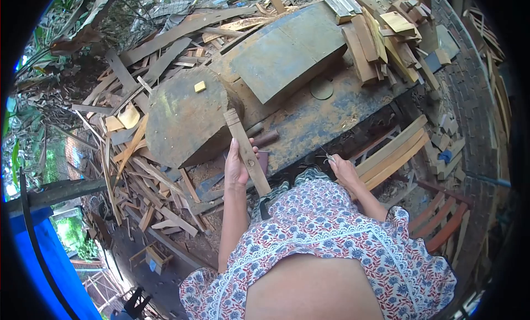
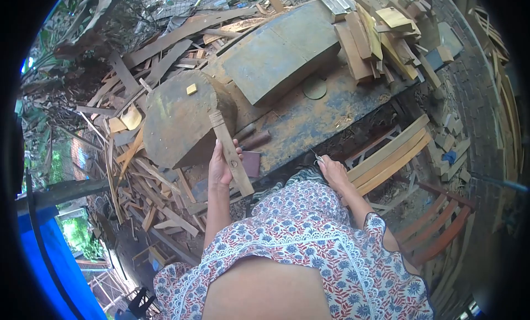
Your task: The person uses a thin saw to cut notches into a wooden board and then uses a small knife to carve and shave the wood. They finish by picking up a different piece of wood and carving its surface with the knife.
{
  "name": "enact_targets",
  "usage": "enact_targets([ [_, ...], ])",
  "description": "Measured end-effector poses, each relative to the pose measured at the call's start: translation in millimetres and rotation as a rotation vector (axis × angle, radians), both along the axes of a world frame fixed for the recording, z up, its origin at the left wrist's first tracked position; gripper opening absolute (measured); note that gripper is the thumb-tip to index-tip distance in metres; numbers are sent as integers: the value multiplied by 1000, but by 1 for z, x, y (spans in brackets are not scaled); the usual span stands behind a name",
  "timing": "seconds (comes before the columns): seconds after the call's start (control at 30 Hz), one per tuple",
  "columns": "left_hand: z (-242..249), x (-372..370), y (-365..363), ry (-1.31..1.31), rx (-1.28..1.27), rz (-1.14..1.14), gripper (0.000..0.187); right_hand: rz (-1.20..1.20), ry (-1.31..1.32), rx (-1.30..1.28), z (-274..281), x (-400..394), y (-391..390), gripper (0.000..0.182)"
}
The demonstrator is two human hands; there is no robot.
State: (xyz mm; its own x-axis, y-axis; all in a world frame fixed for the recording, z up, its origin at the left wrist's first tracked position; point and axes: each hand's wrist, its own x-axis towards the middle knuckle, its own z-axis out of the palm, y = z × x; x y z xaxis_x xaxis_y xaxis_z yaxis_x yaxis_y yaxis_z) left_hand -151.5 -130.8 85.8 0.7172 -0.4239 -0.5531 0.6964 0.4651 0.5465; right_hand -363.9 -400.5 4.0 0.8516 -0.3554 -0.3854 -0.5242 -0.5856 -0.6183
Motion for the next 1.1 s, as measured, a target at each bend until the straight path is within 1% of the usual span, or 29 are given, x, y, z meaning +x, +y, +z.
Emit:
enact_targets([
  [0.07, 3, -6, -8, 13, -18, 20, 43, 73, 12, -7, 0, 3, -20, 24],
  [0.17, 6, -19, -14, 10, 48, 91, 46, 109, 14, -16, -4, 4, -38, 24],
  [0.27, -15, -29, 0, 63, 70, 105, 45, 101, 42, 4, -1, 5, -40, 24],
  [0.3, -15, -33, 0, 79, 110, 121, 47, 96, 54, 22, 0, 5, -39, 25],
  [0.33, -17, -35, 1, 83, 111, 106, 47, 81, 59, 23, -2, 3, -38, 25],
  [0.4, -20, -34, 2, 115, 7, 107, 50, 58, 63, 59, -7, -3, -34, 25],
  [0.47, -21, -29, 1, 156, 31, 79, 52, 21, 75, 77, -12, -11, -32, 25],
  [0.53, -18, -21, -6, 201, -3, 29, 53, -18, 46, 132, -12, -20, -32, 25],
  [0.57, -17, -17, -12, 205, 47, 7, 55, -37, 65, 145, -14, -25, -34, 24],
  [0.67, -23, -2, -24, 172, 15, -123, 58, -121, 58, 133, -6, -35, -38, 24],
  [0.73, -20, 4, -40, 160, 42, -168, 59, -190, 101, 129, -4, -40, -42, 25],
  [0.8, -24, 13, -47, 131, 117, -254, 53, -262, 92, 128, 0, -44, -40, 27],
  [0.83, -24, 16, -51, 136, 108, -275, 53, -281, 100, 119, 5, -46, -38, 28],
  [0.9, -22, 21, -59, -69, 483, -520, 38, -293, 74, 92, 16, -50, -33, 28],
  [0.93, -25, 21, -61, -74, 467, -526, 38, -282, 40, 73, 21, -48, -33, 28],
  [1.0, -35, 13, -56, -449, 781, -799, 20, -286, 46, 82, 24, -47, -35, 26],
  [1.07, -56, 3, -40, -452, 779, -917, 21, -232, -119, -2, 13, -47, -42, 24],
  [1.1, -75, -2, -28, -412, 780, -937, 22, -197, -91, 1, 17, -43, -48, 22],
])
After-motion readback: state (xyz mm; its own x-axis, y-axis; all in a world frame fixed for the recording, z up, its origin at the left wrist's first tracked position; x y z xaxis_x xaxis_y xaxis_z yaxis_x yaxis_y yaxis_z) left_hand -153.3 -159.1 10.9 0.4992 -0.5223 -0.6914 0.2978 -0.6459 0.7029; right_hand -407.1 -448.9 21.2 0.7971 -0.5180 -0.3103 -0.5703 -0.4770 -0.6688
